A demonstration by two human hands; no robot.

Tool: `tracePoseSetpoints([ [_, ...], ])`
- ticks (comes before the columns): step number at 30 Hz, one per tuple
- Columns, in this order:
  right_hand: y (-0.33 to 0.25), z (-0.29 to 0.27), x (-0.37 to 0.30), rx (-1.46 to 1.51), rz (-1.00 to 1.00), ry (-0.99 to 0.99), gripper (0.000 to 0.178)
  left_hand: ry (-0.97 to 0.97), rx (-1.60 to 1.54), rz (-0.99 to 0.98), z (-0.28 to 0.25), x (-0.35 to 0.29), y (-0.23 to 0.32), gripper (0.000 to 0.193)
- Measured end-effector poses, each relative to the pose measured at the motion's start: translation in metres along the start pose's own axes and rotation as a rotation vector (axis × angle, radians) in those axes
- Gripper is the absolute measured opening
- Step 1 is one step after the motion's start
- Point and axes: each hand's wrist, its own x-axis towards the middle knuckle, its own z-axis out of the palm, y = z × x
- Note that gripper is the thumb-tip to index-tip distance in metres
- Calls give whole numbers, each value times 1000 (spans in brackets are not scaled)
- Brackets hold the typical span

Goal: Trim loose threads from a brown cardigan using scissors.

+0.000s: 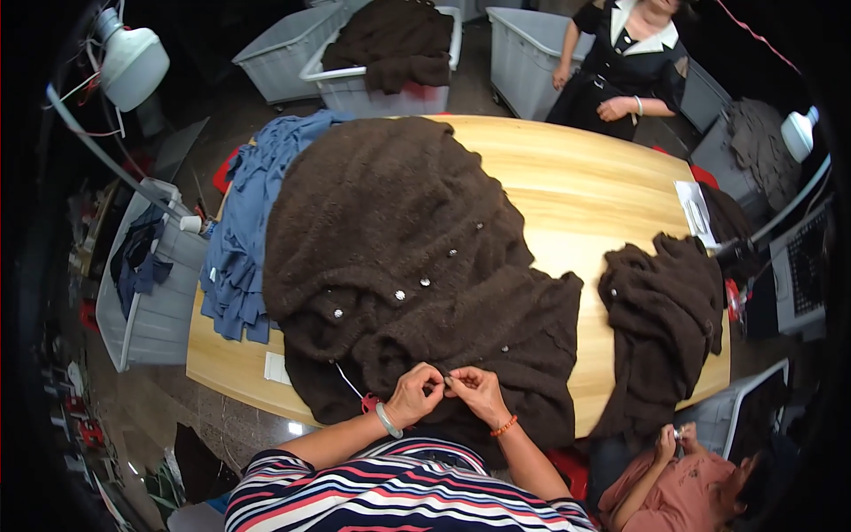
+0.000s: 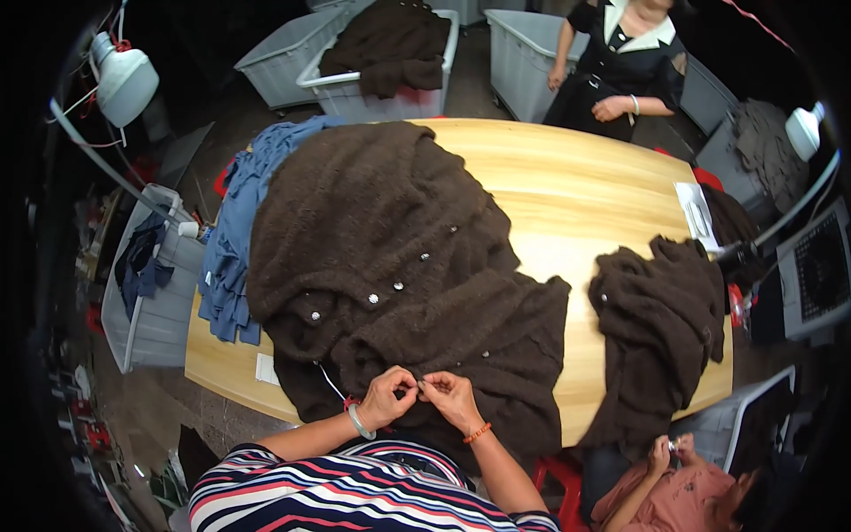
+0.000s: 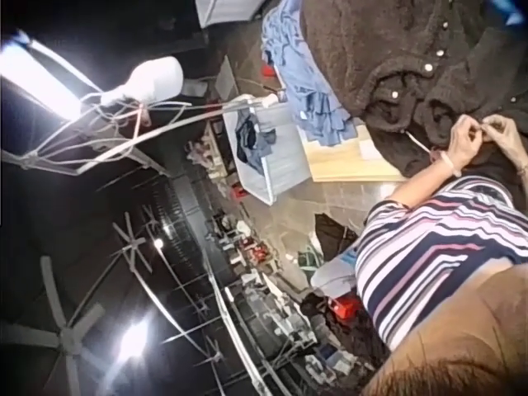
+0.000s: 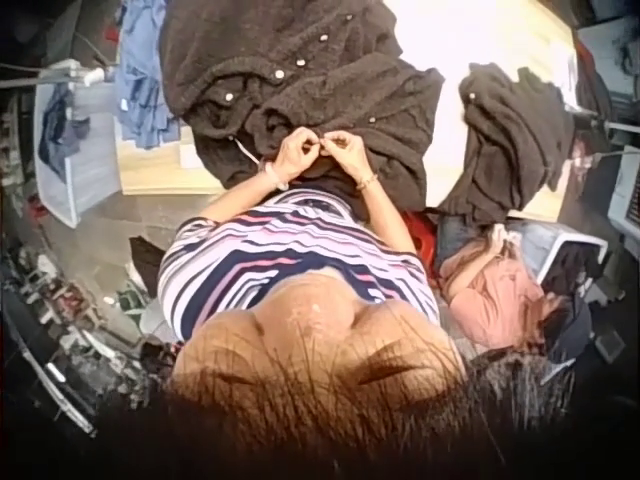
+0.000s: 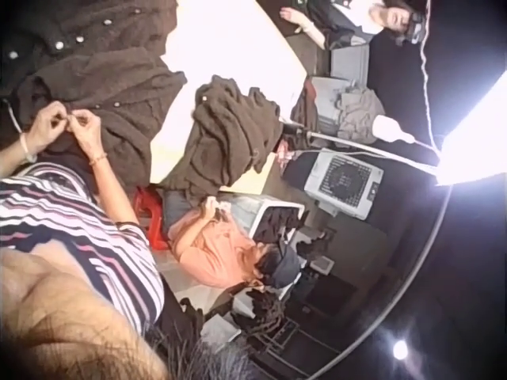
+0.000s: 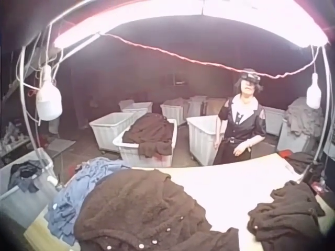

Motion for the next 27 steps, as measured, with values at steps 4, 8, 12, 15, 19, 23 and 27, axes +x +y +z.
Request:
tracePoseSetpoints([
  [4, 4, -10, -2, -128, -44, -25, 17, -11, 84, 103, 5, 1, 2, 11],
  [8, 11, 0, 9, -349, -197, -50, 16, 27, 165, 105, -1, -6, -10, 12],
  [12, 8, -2, 7, -435, -174, -56, 17, 15, 165, 183, 2, -3, -7, 14],
  [15, 8, -6, 5, -412, -161, -59, 16, 0, 141, 177, 2, -1, -7, 14],
  [19, 18, -7, 9, -86, -25, -129, 15, -32, 27, -15, -2, -4, -10, 13],
  [23, 17, -9, 10, 54, 40, -153, 16, -133, -230, -344, -8, -5, -28, 11],
  [27, 12, -4, 8, 18, 24, -151, 15, -136, -612, -519, -11, -2, -33, 11],
])
